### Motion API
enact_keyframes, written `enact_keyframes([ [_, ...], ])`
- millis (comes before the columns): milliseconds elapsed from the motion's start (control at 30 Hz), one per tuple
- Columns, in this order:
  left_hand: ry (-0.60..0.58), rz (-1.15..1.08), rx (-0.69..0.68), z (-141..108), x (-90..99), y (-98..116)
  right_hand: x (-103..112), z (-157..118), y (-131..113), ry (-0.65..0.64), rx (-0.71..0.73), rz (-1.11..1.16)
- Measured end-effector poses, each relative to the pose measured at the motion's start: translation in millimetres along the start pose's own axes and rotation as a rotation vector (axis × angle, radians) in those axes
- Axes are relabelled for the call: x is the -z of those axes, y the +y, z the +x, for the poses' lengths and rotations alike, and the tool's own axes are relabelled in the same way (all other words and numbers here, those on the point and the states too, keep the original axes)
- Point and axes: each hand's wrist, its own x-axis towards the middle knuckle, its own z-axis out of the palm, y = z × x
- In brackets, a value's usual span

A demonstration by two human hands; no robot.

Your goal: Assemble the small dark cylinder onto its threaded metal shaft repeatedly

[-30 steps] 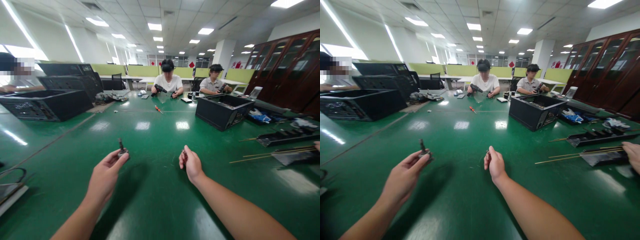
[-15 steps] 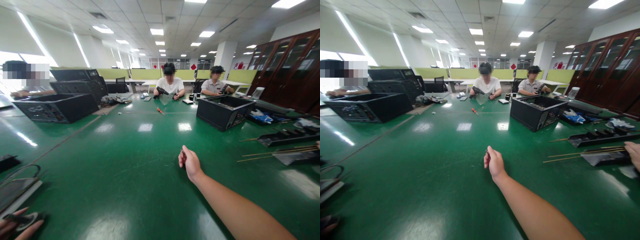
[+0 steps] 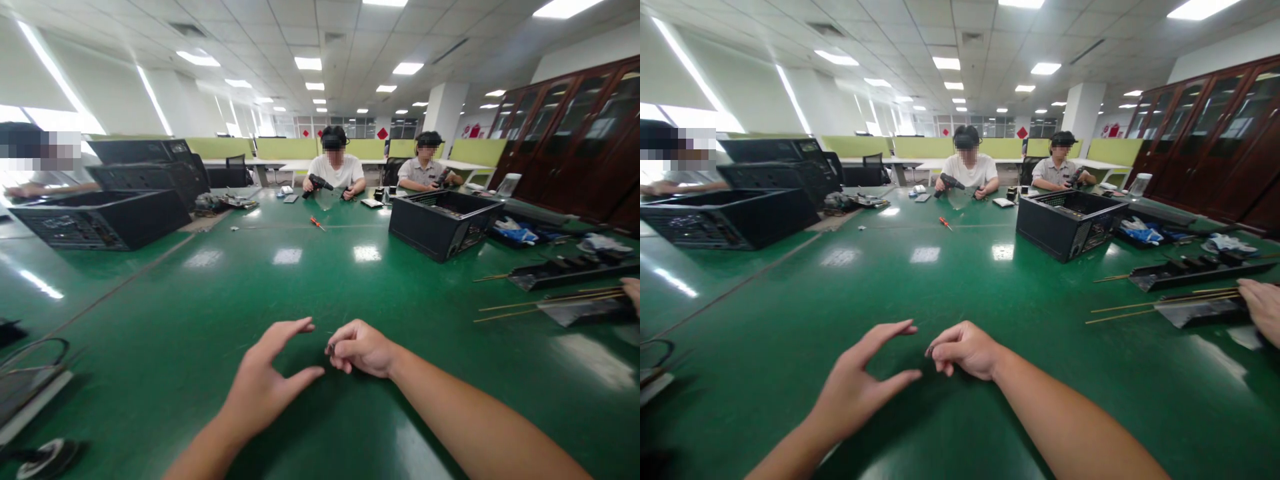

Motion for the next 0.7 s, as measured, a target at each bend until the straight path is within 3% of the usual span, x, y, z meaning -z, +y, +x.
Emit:
enact_keyframes([
  [100,-0.126,-0.247,-0.038,22.8,-44.3,11.6,1.1,-1.7,0.1,-0.022,-0.02,0.049],
  [200,-0.062,-0.338,-0.019,26.8,-58.2,11.6,-0.7,-1.1,-1.8,0.006,0.0,0.11],
  [533,0.042,-0.331,0.004,4.8,-45.4,12.0,-6.0,-4.7,0.9,-0.084,-0.019,0.041],
  [600,0.075,-0.301,0.003,0.3,-32.3,12.0,-4.0,-4.6,1.5,-0.131,-0.013,0.062],
  [700,0.227,-0.139,0.117,-15.1,9.9,7.0,-0.9,-2.8,0.8,-0.155,0.04,0.117],
])
